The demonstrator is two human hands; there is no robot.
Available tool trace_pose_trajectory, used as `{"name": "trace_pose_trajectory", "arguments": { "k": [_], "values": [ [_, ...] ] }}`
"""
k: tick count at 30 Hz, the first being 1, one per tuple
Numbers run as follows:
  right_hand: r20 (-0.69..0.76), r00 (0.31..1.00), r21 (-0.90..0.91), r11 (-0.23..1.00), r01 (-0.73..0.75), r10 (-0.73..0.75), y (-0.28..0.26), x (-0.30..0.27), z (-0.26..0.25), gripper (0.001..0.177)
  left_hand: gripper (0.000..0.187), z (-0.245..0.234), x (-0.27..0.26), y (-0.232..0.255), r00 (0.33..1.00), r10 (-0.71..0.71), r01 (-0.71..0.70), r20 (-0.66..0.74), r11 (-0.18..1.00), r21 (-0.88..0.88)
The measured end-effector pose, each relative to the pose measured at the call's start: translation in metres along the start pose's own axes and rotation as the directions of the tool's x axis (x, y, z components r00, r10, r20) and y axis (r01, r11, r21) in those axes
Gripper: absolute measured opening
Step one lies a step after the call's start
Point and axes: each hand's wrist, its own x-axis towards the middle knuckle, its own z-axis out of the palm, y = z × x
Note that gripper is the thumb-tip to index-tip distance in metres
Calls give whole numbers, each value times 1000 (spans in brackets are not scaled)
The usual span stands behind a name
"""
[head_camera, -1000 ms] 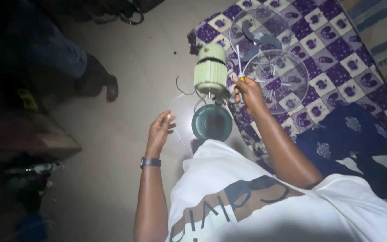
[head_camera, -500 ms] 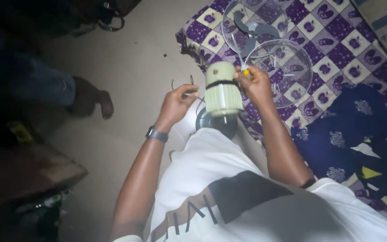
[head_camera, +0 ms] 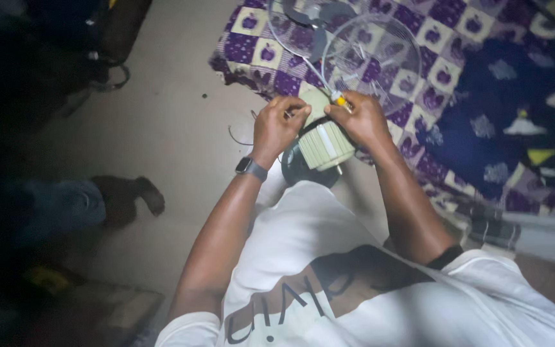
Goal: The person assembles a standing fan by attaching the motor housing to the stand and securing the front grille. They use a screwdriver to tighten screws on the motor and the grille, completing the assembly process.
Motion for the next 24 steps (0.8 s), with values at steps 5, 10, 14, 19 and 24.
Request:
{"name": "trace_pose_trajectory", "arguments": {
  "k": [5,10,14,19,24],
  "values": [
    [-165,986,-241,970,-37,-4,-7,-9,11,41,14,-2,14,-13,978,199,-202,62,978,44],
    [-307,952,-394,909,-139,13,-20,-18,25,43,12,-7,29,-27,872,430,-460,232,883,92],
    [-471,881,-375,896,-237,36,-33,-26,47,38,8,-7,40,-36,798,535,-569,277,820,54],
    [-551,833,-363,887,-285,42,-35,-33,54,37,13,-10,41,-46,810,520,-511,272,853,-107],
    [-574,819,-357,904,-237,-12,-27,-31,55,37,11,-15,55,-43,833,449,-421,325,894,-155]
  ]
}}
